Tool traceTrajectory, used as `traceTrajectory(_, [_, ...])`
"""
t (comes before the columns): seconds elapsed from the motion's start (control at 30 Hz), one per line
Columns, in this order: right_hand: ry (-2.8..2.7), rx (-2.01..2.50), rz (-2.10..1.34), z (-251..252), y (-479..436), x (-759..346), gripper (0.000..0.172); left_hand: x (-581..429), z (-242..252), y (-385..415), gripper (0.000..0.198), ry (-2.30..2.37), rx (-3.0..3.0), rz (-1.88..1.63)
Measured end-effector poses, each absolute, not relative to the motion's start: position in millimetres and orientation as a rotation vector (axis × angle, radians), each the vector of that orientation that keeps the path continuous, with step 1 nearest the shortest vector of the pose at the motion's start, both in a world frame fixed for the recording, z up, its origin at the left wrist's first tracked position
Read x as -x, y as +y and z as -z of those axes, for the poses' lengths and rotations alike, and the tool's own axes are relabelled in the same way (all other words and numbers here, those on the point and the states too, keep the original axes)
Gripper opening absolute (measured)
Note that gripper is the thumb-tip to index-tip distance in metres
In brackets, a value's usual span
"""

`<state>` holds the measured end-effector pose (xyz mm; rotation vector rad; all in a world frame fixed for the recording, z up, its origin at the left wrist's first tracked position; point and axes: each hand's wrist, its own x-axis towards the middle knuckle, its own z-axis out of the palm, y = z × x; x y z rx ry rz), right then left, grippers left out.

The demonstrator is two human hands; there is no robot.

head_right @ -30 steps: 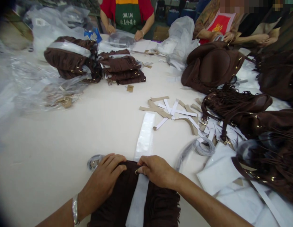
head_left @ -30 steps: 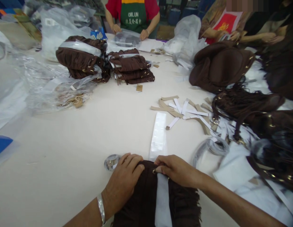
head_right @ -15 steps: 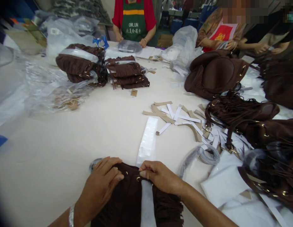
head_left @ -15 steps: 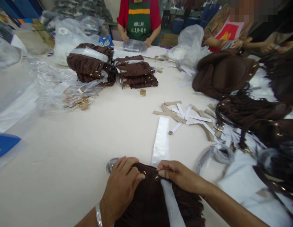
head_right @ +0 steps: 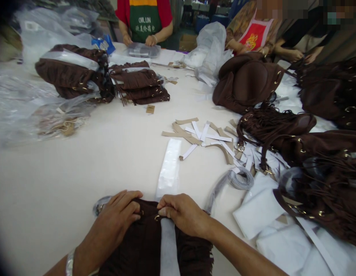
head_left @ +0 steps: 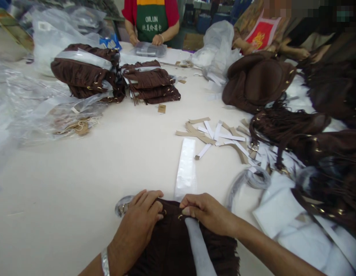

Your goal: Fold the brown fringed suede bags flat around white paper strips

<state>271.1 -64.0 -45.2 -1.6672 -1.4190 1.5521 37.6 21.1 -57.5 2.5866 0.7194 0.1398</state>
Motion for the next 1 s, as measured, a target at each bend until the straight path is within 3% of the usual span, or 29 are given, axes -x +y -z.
traceTrajectory(0.43, [-1.587, 1.649, -1.487, 50, -71, -277, 0.017, -26, 36, 47, 0.011, 0.65, -2.488, -0.018])
traceTrajectory(0.57, [-1.58, 1.625, -1.5, 44, -66, -274, 0.021, -16, 34, 56, 0.033, 0.739, -2.367, -0.116])
traceTrajectory(0.67, [-1.567, 1.613, -1.51, 41, -60, -268, 0.024, -14, 38, 63, 0.037, 0.645, -2.377, -0.059])
traceTrajectory(0.9, [-1.689, 1.372, -1.682, 25, -40, -264, 0.02, -17, 37, 60, 0.03, 0.684, -2.358, -0.047])
traceTrajectory(1.0, [-1.664, 1.291, -1.724, 32, -27, -259, 0.027, -12, 38, 52, 0.03, 0.674, -2.324, -0.147])
